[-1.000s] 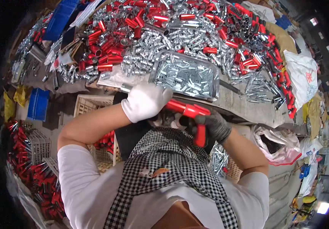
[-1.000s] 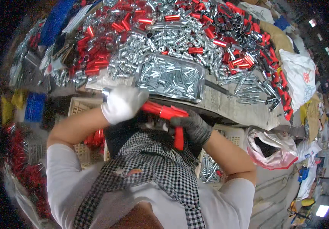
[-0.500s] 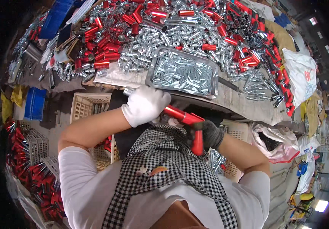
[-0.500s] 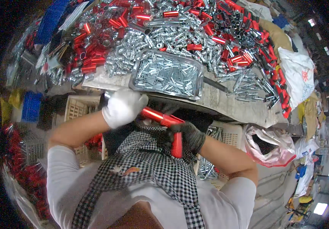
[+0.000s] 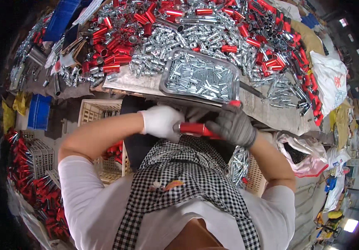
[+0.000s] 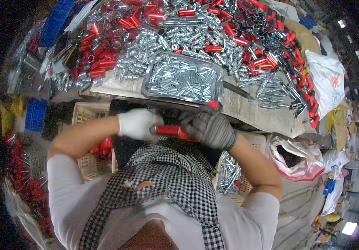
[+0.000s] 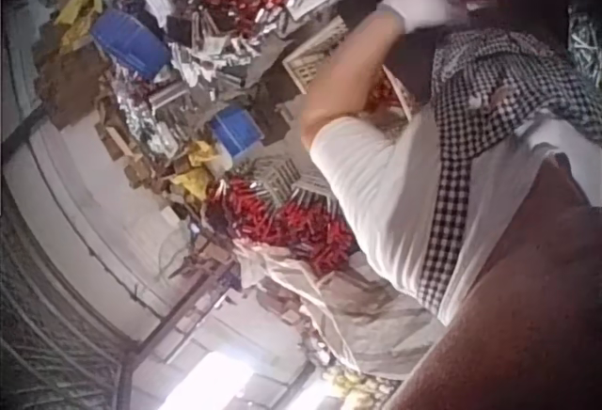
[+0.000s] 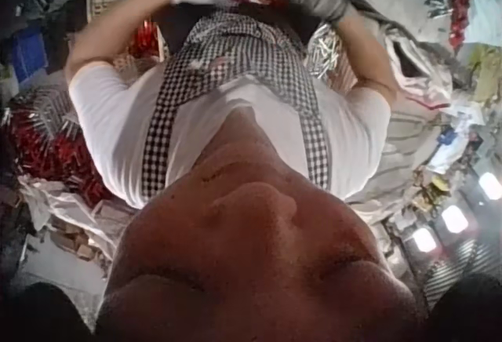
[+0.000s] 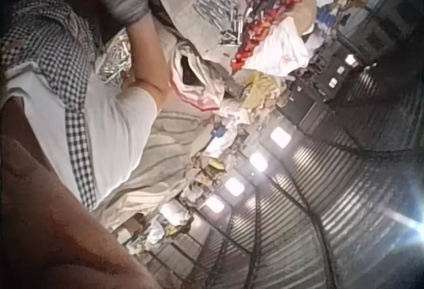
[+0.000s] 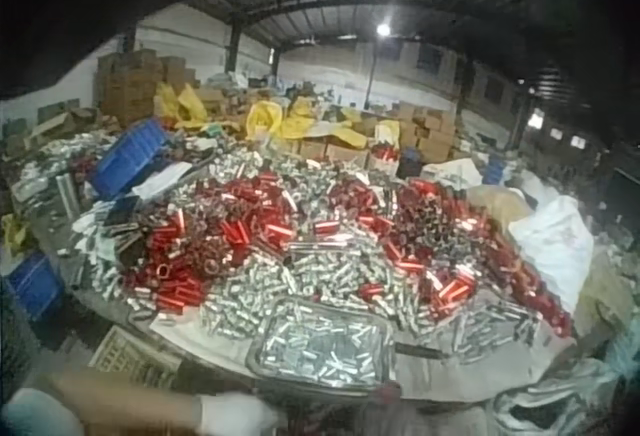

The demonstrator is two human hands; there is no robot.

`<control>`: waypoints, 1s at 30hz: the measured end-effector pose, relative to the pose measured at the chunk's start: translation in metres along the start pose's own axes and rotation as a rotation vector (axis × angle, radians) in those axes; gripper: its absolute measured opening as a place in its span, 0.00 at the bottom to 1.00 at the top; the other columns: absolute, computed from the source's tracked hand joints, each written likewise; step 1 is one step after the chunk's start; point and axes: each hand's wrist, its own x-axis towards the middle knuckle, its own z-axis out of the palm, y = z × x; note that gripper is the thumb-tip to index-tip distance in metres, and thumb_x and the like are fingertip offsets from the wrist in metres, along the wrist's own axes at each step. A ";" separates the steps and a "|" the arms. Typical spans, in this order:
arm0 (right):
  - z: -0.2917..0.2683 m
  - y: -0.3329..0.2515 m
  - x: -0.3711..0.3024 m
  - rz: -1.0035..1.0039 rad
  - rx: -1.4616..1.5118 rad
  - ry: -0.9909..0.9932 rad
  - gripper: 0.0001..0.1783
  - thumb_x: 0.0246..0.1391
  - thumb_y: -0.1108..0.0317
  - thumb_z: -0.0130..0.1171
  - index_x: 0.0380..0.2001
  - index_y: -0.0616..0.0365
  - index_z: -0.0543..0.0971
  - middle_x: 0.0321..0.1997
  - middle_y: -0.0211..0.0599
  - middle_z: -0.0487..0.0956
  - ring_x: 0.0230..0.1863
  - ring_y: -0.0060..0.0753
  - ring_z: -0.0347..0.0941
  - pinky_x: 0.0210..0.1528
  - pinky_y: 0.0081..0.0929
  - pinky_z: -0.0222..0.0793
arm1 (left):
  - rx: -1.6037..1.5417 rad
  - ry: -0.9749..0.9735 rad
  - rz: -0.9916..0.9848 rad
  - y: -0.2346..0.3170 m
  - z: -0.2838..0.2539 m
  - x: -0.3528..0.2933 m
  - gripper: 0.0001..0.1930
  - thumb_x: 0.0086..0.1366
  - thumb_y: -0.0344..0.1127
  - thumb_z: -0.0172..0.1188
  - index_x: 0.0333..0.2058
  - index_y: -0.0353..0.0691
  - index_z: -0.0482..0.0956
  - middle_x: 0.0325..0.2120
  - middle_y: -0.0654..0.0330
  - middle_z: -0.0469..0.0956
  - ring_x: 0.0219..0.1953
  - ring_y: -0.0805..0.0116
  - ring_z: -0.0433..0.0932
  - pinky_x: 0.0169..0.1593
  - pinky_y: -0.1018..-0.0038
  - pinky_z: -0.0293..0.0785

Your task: Assembling red plastic caps onto metal rods using a manual crimping tool at a workbench.

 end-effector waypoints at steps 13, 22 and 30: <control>0.037 -0.025 -0.005 0.701 1.100 -0.049 0.21 0.41 0.63 0.71 0.42 0.56 0.80 0.31 0.30 0.79 0.29 0.32 0.75 0.35 0.31 0.74 | 0.178 0.063 -0.047 -0.004 0.015 0.008 0.15 0.48 0.43 0.68 0.32 0.42 0.82 0.24 0.50 0.81 0.31 0.51 0.82 0.39 0.57 0.77; 0.028 -0.057 0.028 0.715 1.640 0.094 0.34 0.49 0.63 0.68 0.59 0.60 0.69 0.56 0.39 0.77 0.55 0.31 0.74 0.63 0.33 0.66 | 0.462 1.131 0.290 -0.019 -0.043 0.003 0.14 0.51 0.26 0.56 0.38 0.38 0.79 0.31 0.50 0.75 0.37 0.50 0.76 0.45 0.57 0.71; -0.001 -0.016 0.082 0.023 0.453 -0.039 0.45 0.44 0.50 0.69 0.63 0.57 0.67 0.42 0.52 0.78 0.42 0.52 0.77 0.47 0.43 0.73 | -1.897 0.488 0.473 -0.013 -0.044 0.001 0.26 0.72 0.52 0.44 0.49 0.30 0.68 0.30 0.57 0.76 0.25 0.68 0.76 0.27 0.71 0.74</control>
